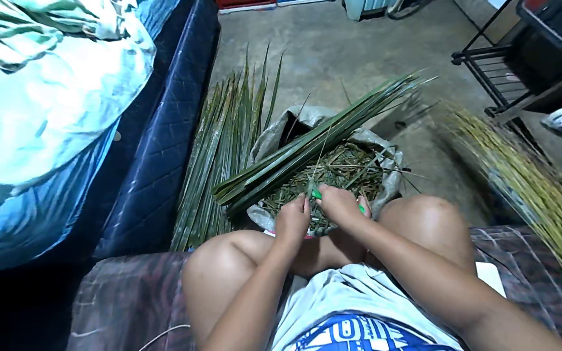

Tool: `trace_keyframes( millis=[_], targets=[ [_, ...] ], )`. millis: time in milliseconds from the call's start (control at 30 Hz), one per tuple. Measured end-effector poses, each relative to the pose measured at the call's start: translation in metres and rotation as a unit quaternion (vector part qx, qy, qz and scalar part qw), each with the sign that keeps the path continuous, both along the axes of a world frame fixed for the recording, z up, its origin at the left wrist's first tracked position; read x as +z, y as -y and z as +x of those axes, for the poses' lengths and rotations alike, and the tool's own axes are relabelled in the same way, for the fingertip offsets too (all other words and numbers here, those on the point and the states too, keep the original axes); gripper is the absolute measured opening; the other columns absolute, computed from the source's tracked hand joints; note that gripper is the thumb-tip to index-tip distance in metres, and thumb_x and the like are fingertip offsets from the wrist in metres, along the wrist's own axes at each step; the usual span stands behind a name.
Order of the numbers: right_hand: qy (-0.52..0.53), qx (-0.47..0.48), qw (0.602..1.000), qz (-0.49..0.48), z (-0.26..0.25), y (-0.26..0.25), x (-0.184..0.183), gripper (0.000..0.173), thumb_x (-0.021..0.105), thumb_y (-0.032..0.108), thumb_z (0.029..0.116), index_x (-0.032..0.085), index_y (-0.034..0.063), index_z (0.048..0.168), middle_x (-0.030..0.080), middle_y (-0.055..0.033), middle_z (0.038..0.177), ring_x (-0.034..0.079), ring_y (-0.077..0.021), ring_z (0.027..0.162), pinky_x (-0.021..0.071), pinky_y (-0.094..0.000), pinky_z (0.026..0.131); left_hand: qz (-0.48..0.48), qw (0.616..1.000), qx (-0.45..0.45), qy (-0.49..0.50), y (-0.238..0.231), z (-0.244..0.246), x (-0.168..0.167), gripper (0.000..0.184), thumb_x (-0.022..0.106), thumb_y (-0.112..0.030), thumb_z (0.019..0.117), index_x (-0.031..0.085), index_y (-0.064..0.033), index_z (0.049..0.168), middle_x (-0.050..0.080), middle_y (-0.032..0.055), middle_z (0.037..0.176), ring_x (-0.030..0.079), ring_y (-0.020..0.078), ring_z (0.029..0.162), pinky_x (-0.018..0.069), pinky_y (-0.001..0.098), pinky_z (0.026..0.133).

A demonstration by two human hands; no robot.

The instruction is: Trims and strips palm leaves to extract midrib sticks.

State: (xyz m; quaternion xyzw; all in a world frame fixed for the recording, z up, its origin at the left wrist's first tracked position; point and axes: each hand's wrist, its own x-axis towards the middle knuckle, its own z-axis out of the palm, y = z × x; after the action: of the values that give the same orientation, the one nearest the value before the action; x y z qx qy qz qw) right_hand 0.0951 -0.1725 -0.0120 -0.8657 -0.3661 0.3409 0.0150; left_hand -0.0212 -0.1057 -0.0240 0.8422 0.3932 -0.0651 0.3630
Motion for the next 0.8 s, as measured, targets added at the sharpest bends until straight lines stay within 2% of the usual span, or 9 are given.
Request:
trace_keyframes(
  millis=[33,167,300,333,400,467,533,667,800],
  targets=[
    [0.013,-0.017,1.000,0.000,0.006,-0.001,-0.003,0.037,0.050,0.027,0.1085,0.057,0.0033,0.137,0.067,-0.0226,0.128,0.065,-0.0407,0.121,0.0510,-0.0600,0.097,0.003,1.000,-0.002,-0.002,0.001,0.000,-0.001,0.044,0.037,-0.026,0.1122,0.057,-0.0045,0.146,0.072,0.0195,0.116,0.071,0.0324,0.106,0.0525,0.0503,0.098],
    [-0.012,-0.084,0.996,0.011,0.029,0.001,-0.005,0.037,0.048,0.029,0.1089,0.060,0.0032,0.132,0.067,-0.0221,0.127,0.064,-0.0388,0.122,0.0495,-0.0601,0.097,0.023,0.999,-0.024,-0.032,0.007,-0.002,0.002,0.045,0.037,-0.024,0.1118,0.051,-0.0097,0.152,0.072,0.0204,0.118,0.069,0.0356,0.110,0.0513,0.0525,0.098],
    [-0.138,-0.051,0.989,0.021,0.013,0.011,0.000,0.035,0.044,0.029,0.1102,0.063,0.0012,0.119,0.065,-0.0210,0.110,0.064,-0.0340,0.102,0.0495,-0.0552,0.087,0.059,0.994,-0.046,-0.085,0.008,0.003,0.007,0.045,0.038,-0.024,0.1115,0.051,-0.0088,0.152,0.070,0.0217,0.122,0.068,0.0381,0.115,0.0514,0.0548,0.098],
    [-0.151,-0.036,0.988,0.010,0.008,0.012,-0.001,0.035,0.043,0.028,0.1103,0.063,0.0005,0.118,0.065,-0.0211,0.109,0.064,-0.0339,0.102,0.0492,-0.0550,0.087,0.069,0.991,-0.057,-0.103,0.009,0.004,0.008,0.043,0.038,-0.023,0.1111,0.053,-0.0063,0.148,0.070,0.0219,0.122,0.067,0.0388,0.115,0.0519,0.0552,0.097],
    [-0.138,-0.015,0.990,-0.021,0.004,0.011,-0.004,0.036,0.044,0.029,0.1098,0.064,0.0005,0.119,0.066,-0.0221,0.116,0.065,-0.0357,0.110,0.0494,-0.0575,0.091,0.081,0.985,-0.076,-0.133,0.013,0.005,0.007,0.040,0.040,-0.020,0.1101,0.056,-0.0038,0.143,0.069,0.0226,0.122,0.067,0.0396,0.114,0.0528,0.0554,0.094],
    [-0.106,-0.002,0.993,-0.051,0.005,0.010,-0.001,0.038,0.046,0.031,0.1091,0.064,0.0009,0.124,0.066,-0.0228,0.126,0.063,-0.0382,0.121,0.0484,-0.0608,0.097,0.089,0.981,-0.091,-0.149,0.016,0.007,0.004,0.039,0.041,-0.018,0.1093,0.055,-0.0037,0.143,0.069,0.0224,0.122,0.068,0.0397,0.113,0.0532,0.0558,0.093],
    [-0.082,0.004,0.994,-0.070,0.004,0.009,0.003,0.039,0.047,0.031,0.1089,0.063,0.0012,0.127,0.065,-0.0227,0.131,0.061,-0.0391,0.126,0.0474,-0.0620,0.100,0.099,0.978,-0.095,-0.158,0.018,0.008,0.003,0.039,0.041,-0.016,0.1092,0.055,-0.0037,0.143,0.069,0.0219,0.122,0.068,0.0394,0.113,0.0536,0.0554,0.092],
    [-0.031,-0.009,0.996,-0.081,0.010,0.008,0.001,0.038,0.048,0.027,0.1080,0.063,-0.0013,0.129,0.064,-0.0238,0.134,0.061,-0.0412,0.127,0.0486,-0.0628,0.099,0.113,0.979,-0.086,-0.145,0.018,0.007,-0.001,0.045,0.039,-0.016,0.1092,0.048,-0.0105,0.153,0.070,0.0211,0.123,0.069,0.0388,0.110,0.0545,0.0544,0.091],
    [-0.007,-0.070,0.994,-0.088,0.036,0.010,-0.004,0.038,0.047,0.023,0.1081,0.062,-0.0041,0.130,0.063,-0.0258,0.135,0.060,-0.0422,0.128,0.0485,-0.0627,0.099,0.106,0.983,-0.077,-0.126,0.019,0.003,0.001,0.047,0.042,-0.017,0.1086,0.046,-0.0132,0.155,0.069,0.0202,0.125,0.069,0.0383,0.112,0.0537,0.0545,0.093]
  ],
)
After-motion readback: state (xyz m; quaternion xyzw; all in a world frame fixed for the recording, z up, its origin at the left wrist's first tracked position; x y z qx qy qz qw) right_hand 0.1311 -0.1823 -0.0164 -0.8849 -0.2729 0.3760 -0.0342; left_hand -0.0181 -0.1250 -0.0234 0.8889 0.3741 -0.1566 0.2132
